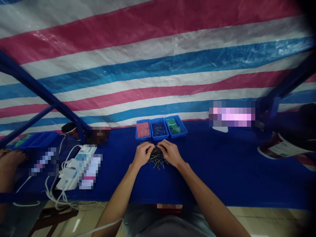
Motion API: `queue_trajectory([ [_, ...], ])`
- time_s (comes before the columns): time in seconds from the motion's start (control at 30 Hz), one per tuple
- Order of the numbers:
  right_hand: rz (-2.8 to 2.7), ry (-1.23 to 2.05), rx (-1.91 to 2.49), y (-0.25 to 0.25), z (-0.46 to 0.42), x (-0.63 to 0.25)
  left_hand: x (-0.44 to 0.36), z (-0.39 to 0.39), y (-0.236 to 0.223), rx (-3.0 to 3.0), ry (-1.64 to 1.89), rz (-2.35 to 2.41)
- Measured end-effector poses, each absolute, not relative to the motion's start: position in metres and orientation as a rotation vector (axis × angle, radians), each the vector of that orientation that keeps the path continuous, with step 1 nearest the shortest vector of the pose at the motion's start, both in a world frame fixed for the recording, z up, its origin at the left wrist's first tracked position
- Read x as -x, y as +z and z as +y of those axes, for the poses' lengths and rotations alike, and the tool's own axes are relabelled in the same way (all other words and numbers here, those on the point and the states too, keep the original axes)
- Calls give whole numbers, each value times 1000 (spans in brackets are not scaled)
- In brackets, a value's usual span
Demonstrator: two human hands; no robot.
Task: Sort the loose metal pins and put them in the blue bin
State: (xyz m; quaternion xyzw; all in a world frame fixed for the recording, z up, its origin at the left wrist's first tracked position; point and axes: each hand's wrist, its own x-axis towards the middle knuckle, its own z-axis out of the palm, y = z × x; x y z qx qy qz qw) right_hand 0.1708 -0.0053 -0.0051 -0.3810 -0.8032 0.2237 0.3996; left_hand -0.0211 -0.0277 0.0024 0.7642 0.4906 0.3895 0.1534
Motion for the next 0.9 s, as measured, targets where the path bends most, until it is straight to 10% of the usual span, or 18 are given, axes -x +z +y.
queue_trajectory([
  [0.9,-2000,547,1095,-2,-6,-171,21,-28,2,-2152,1139,1384],
])
